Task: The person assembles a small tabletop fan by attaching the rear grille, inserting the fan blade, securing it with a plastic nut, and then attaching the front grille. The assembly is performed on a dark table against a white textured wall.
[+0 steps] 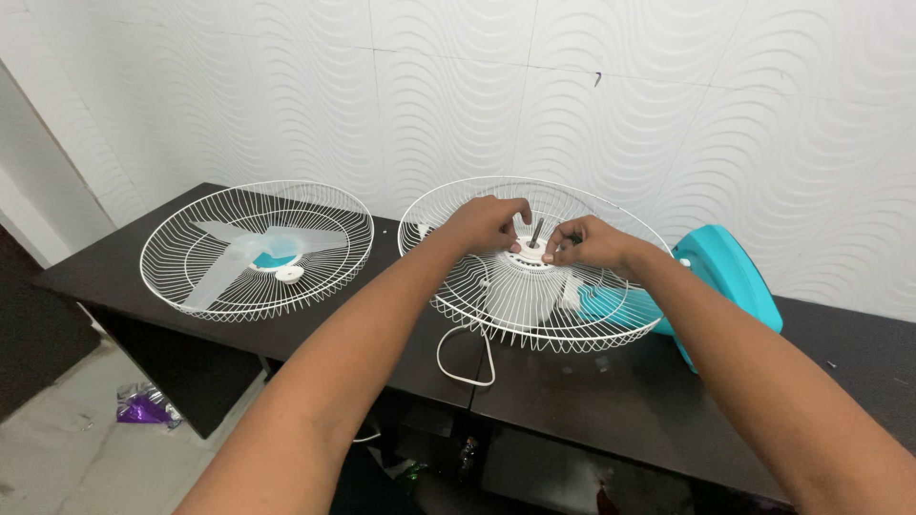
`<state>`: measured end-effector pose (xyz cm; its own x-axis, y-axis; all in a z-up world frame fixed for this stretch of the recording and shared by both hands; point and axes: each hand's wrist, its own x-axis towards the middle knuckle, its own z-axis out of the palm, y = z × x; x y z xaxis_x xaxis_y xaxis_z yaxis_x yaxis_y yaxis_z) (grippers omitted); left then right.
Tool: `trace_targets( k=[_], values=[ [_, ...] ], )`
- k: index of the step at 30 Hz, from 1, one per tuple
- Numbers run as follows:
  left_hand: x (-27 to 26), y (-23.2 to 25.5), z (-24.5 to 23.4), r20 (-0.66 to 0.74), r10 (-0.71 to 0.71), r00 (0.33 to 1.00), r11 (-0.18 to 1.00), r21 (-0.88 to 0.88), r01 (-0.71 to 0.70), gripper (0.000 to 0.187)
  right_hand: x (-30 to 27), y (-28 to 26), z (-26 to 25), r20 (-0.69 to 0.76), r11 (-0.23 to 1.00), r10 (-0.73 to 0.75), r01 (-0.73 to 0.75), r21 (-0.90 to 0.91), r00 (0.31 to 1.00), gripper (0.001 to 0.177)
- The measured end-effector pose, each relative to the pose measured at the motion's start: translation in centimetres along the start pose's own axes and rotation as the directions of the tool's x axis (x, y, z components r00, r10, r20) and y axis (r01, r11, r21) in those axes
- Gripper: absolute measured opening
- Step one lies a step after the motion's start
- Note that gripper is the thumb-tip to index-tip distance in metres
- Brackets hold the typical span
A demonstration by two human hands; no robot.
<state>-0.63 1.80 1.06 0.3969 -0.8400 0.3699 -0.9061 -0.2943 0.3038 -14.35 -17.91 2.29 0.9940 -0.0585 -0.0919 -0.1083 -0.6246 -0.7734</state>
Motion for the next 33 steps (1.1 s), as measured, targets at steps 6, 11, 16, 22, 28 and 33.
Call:
trace_targets(
  k=[6, 11, 16, 22, 28, 33],
  values=[
    [-0.6, -0.5, 0.0, -0.022, 0.006, 1.0, 1.0, -0.016, -0.007, 0.052, 0.1, -0.5, 0.2, -0.023, 0.995, 0.07, -0.071, -0.069, 0.997, 0.053],
    [-0.4, 0.2, -0.7, 0.057, -0.02, 0.998, 1.0, 0.005, 0.02, 0.087, 0.2, -0.8, 0.1, 0.042, 0.983, 0.039, -0.031, -0.181, 0.998, 0.058],
    [-0.8, 1.8, -0.6, 0.031, -0.074, 0.997, 0.991, 0.116, 0.07, 0.097, 0.8, 0.1, 0.0, 0.068, 0.965, -0.02, 0.037, -0.258, 0.998, 0.054],
    [-1.1, 2.9, -1.0, -0.004, -0.101, 0.995, 0.984, 0.149, 0.101, 0.09, 1.8, 1.0, 0.2, 0.015, 0.963, -0.079, 0.081, -0.257, 0.997, 0.053],
    [-1.3, 3.0, -1.3, 0.002, -0.109, 0.994, 0.991, 0.077, 0.109, 0.086, 1.9, 1.0, 0.8, -0.096, 0.972, 0.012, -0.034, -0.232, 0.995, 0.047],
    [-1.6, 2.3, -1.3, 0.014, -0.114, 0.993, 0.993, 0.041, 0.114, 0.081, 1.4, 0.3, 1.1, -0.104, 0.984, 0.0, -0.019, -0.179, 0.995, 0.042]
  ],
)
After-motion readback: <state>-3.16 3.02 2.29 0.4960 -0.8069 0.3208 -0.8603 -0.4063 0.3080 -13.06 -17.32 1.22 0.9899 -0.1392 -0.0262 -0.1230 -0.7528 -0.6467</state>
